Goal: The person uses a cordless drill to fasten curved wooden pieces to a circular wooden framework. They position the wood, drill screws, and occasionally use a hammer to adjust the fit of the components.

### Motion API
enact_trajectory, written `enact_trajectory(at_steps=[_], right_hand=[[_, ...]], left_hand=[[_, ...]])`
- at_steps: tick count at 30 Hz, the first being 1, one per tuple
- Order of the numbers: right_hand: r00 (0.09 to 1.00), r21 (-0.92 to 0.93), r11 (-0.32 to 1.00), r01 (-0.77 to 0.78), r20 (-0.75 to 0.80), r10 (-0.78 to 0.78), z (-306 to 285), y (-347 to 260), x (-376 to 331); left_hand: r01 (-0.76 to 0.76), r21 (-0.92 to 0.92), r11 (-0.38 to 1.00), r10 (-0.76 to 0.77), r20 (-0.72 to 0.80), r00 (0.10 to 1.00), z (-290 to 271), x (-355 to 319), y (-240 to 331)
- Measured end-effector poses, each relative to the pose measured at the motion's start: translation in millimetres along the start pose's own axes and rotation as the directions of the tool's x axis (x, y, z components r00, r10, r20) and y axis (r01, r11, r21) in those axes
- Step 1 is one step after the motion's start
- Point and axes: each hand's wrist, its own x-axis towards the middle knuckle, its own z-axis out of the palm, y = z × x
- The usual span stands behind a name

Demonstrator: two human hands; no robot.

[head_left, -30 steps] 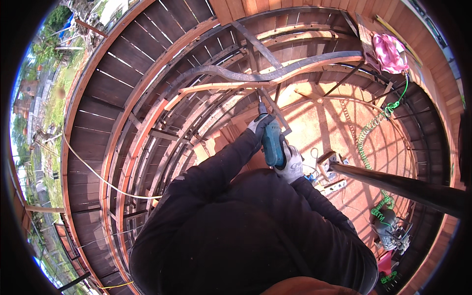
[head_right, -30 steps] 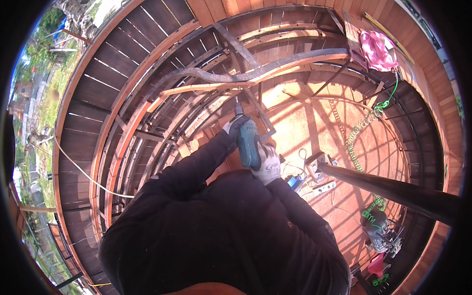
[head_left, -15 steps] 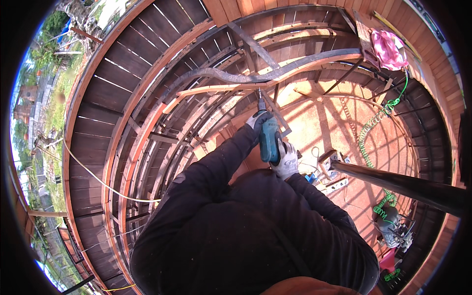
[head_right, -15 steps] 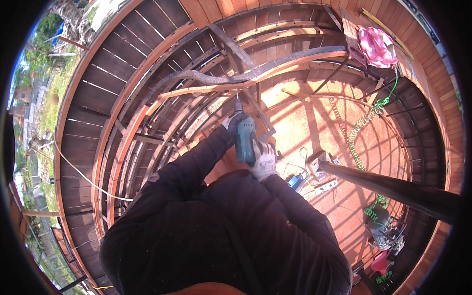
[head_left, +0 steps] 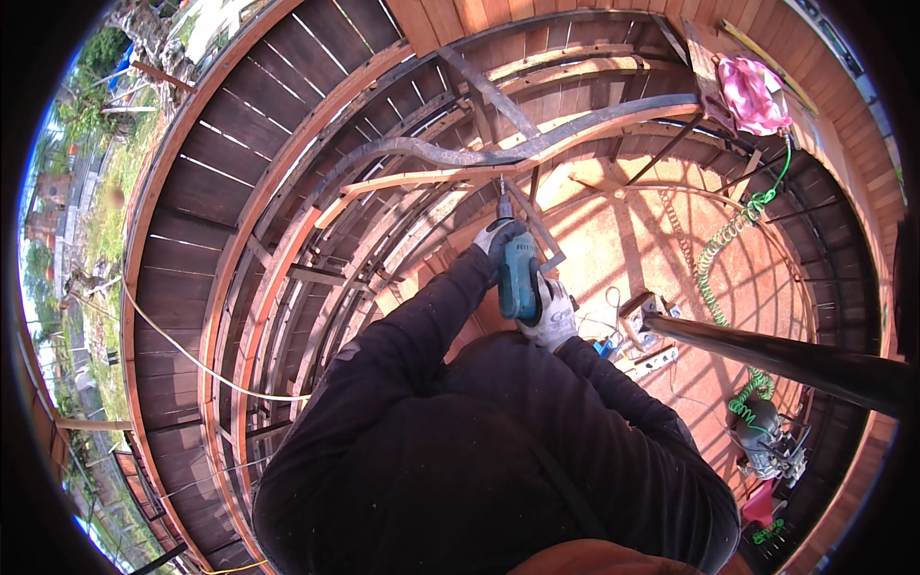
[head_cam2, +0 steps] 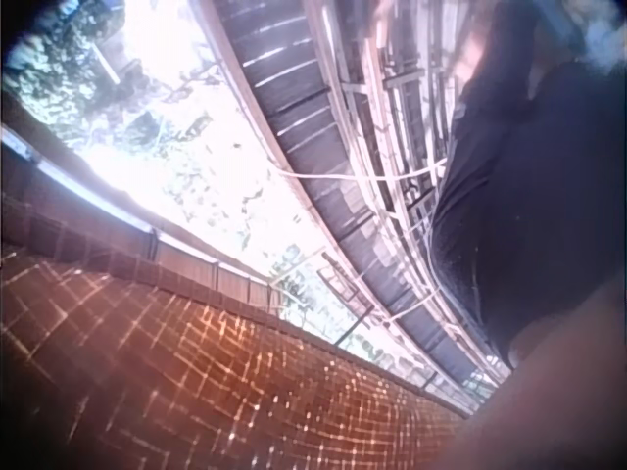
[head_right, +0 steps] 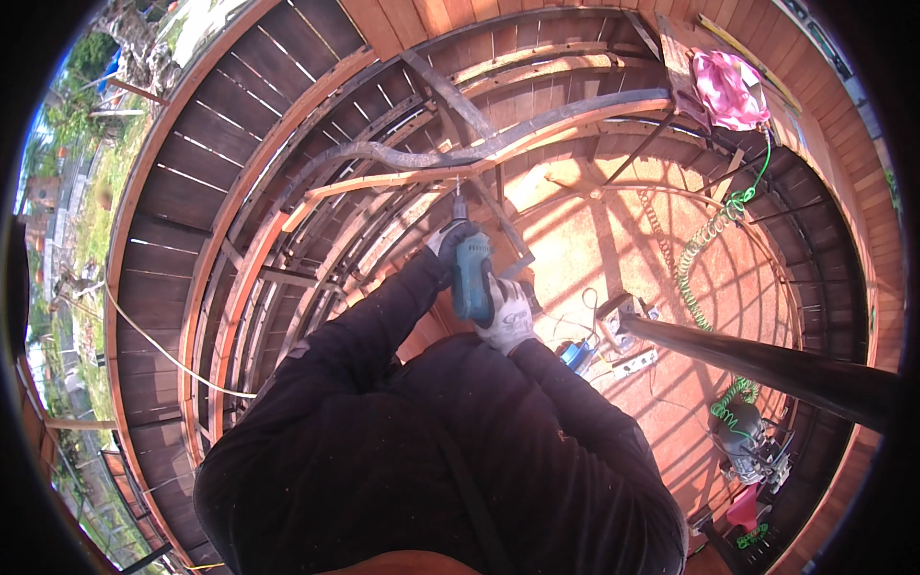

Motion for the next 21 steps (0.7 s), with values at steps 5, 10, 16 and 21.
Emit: enact_trajectory(at_steps=[5, 10, 16, 21], right_hand=[[0.961, 0.071, 0.972, -0.224, 0.183, 0.208, -2.4, -0.2, 4.1], [0.904, -0.073, 0.961, -0.265, 0.329, 0.274, 2.0, 2.0, 8.7], [0.906, -0.084, 0.965, -0.247, 0.334, 0.260, -0.5, 3.2, 9.5], [0.962, -0.048, 0.982, -0.181, 0.200, 0.187, 2.1, 4.3, 8.2]], left_hand=[[0.017, 0.055, 0.998, -0.017, 0.010, 1.000, -15.5, 5.6, -2.7], [0.038, 0.049, 0.998, -0.038, 0.009, 0.999, -12.3, -0.4, 2.8], [0.013, 0.017, 1.000, -0.012, -0.032, 0.999, 2.2, -9.1, 8.8], [-0.023, 0.051, 0.998, 0.025, -0.039, 0.999, -2.1, -3.6, 4.9]])
